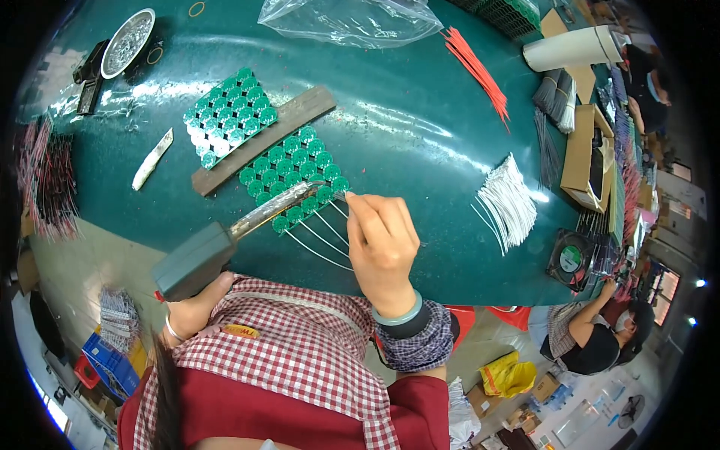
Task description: The person solders wires to small circular LED PCB boards using a trigger-fed soldering gun.
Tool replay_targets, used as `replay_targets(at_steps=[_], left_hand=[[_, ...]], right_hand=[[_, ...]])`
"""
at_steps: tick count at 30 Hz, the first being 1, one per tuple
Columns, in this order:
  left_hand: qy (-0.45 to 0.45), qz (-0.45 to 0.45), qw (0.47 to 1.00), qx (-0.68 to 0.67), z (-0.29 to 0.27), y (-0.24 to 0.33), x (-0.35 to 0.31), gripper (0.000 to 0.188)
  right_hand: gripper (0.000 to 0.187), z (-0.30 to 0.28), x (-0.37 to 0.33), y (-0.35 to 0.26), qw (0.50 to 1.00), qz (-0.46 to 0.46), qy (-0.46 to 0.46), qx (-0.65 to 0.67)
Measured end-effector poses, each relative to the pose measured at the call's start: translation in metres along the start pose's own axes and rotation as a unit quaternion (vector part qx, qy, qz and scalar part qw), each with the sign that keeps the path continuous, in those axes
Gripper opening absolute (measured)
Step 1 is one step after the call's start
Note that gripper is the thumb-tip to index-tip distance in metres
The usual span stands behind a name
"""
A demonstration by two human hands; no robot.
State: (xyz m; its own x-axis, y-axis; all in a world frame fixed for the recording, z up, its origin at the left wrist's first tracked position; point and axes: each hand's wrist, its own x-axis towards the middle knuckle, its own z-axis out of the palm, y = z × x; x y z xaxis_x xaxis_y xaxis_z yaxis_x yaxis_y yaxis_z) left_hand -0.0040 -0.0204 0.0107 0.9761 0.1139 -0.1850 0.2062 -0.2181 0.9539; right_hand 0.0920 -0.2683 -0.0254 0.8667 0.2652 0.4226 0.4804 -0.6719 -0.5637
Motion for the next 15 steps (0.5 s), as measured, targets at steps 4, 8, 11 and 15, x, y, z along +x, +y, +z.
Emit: replay_targets(at_steps=[4, 8, 11, 15], left_hand=[[-0.017, -0.021, 1.000, 0.003, 0.002, 0.002, 0.004, 0.028], [-0.044, 0.022, 0.998, 0.049, 0.005, 0.005, 0.010, 0.027], [-0.053, 0.036, 0.996, 0.056, 0.009, 0.007, 0.012, 0.025], [-0.070, 0.030, 0.996, 0.053, 0.009, 0.011, 0.015, 0.022]], right_hand=[[0.032, 0.005, -0.011, -0.001, 0.999, 0.009, 0.000, -0.037], [0.032, 0.004, -0.014, -0.002, 0.999, -0.001, -0.001, -0.054], [0.033, 0.005, -0.015, 0.000, 0.998, -0.001, -0.002, -0.055], [0.032, 0.004, -0.015, -0.002, 0.999, 0.001, -0.003, -0.052]])
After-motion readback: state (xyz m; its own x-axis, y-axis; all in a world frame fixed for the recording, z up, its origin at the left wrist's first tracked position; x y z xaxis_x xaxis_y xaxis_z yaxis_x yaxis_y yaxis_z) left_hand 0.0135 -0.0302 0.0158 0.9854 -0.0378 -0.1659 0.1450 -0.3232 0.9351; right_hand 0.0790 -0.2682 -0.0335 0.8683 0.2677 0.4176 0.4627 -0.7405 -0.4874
